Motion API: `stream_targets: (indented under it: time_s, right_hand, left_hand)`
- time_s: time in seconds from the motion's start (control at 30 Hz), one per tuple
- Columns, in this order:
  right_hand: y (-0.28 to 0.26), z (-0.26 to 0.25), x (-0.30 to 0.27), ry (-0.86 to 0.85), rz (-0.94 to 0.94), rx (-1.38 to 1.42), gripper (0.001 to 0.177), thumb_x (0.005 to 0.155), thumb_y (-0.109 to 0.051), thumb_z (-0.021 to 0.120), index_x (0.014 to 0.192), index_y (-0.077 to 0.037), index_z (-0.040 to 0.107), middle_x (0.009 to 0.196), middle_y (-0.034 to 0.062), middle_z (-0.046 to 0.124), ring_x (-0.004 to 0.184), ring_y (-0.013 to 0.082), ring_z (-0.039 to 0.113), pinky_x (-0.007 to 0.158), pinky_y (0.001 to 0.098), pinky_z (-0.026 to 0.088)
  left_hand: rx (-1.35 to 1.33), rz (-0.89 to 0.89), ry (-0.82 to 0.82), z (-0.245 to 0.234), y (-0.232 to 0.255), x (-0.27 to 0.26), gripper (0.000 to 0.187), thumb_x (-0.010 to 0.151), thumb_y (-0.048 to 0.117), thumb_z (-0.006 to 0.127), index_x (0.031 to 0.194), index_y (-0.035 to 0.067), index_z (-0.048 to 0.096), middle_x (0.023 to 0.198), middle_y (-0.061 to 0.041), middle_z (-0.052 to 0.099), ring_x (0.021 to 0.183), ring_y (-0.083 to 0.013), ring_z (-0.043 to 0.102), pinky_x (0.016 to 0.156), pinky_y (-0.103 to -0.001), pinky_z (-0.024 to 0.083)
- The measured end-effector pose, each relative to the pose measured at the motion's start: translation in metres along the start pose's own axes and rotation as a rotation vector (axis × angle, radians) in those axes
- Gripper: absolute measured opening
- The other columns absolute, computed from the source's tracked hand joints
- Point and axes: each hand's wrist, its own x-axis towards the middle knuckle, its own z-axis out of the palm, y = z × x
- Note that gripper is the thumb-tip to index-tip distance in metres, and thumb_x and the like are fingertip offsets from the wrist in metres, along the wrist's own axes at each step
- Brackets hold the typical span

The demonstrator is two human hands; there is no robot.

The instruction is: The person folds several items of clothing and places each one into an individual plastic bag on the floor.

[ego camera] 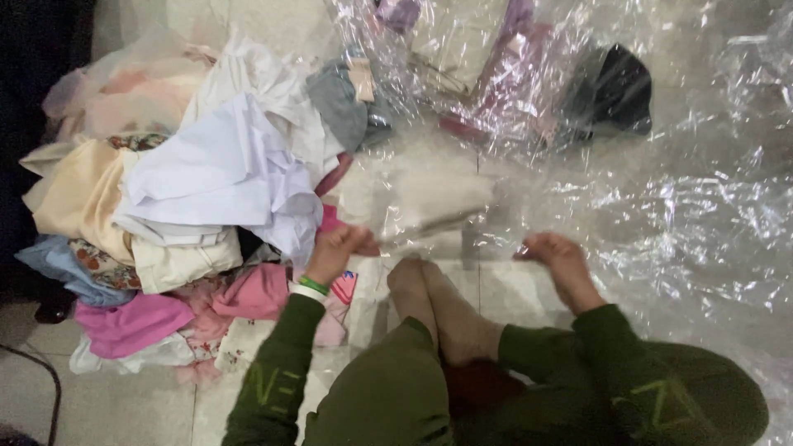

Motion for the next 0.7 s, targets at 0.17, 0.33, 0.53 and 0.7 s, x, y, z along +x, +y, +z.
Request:
stream_targets:
  time_s: [0.17,0.33,0.53,0.7]
  right_hand:
    - [0.103,-0.003,0.031,-0.065,0.226,-0.019,0.020,0.098,-0.021,0.072,0.103,-0.001,0.071,0.094,0.0226,0.076,0.089,0.0327,0.076,0.083,0.0363,0.051]
    - [0.037,0.002,0.038,-0.106,0.212,-0.188,0.031,0.089,-0.028,0.084,0.105,-0.005,0.074,0.098,0.0180,0.077,0.089,0.0296,0.075,0.069,0.0315,0.047]
    - [-0.010,0.022,0.076,-0.034,0.106,-0.046,0.029,0.109,-0.030,0.055,0.124,-0.009,0.068,0.103,0.0156,0.075,0.088,0.0282,0.077,0.065,0.0261,0.052]
    - [-0.018,0.027,0.086,0.040,0.084,-0.074,0.018,0.105,-0.021,0.065,0.111,-0.005,0.073,0.094,0.0114,0.074,0.082,0.0232,0.074,0.069,0.0274,0.055]
  left_hand:
    - [-0.196,-0.136,-0.070,0.007,-0.121,0.004,0.025,0.105,0.023,0.063,0.100,0.000,0.073,0.093,-0.022,0.078,0.069,-0.0239,0.073,0.055,-0.034,0.057]
    - [-0.245,-0.184,-0.078,-0.010,-0.097,0.021,0.026,0.100,0.015,0.070,0.123,0.002,0.068,0.101,-0.018,0.077,0.079,-0.0249,0.077,0.070,-0.040,0.067]
    - [-0.205,-0.161,-0.005,-0.007,-0.046,0.072,0.033,0.100,0.022,0.071,0.127,0.004,0.064,0.108,-0.019,0.075,0.085,-0.0301,0.077,0.070,-0.041,0.066]
    - [-0.152,-0.133,0.018,0.006,-0.030,0.100,0.016,0.098,0.020,0.072,0.105,0.005,0.075,0.086,-0.012,0.077,0.072,-0.0216,0.077,0.064,-0.030,0.065]
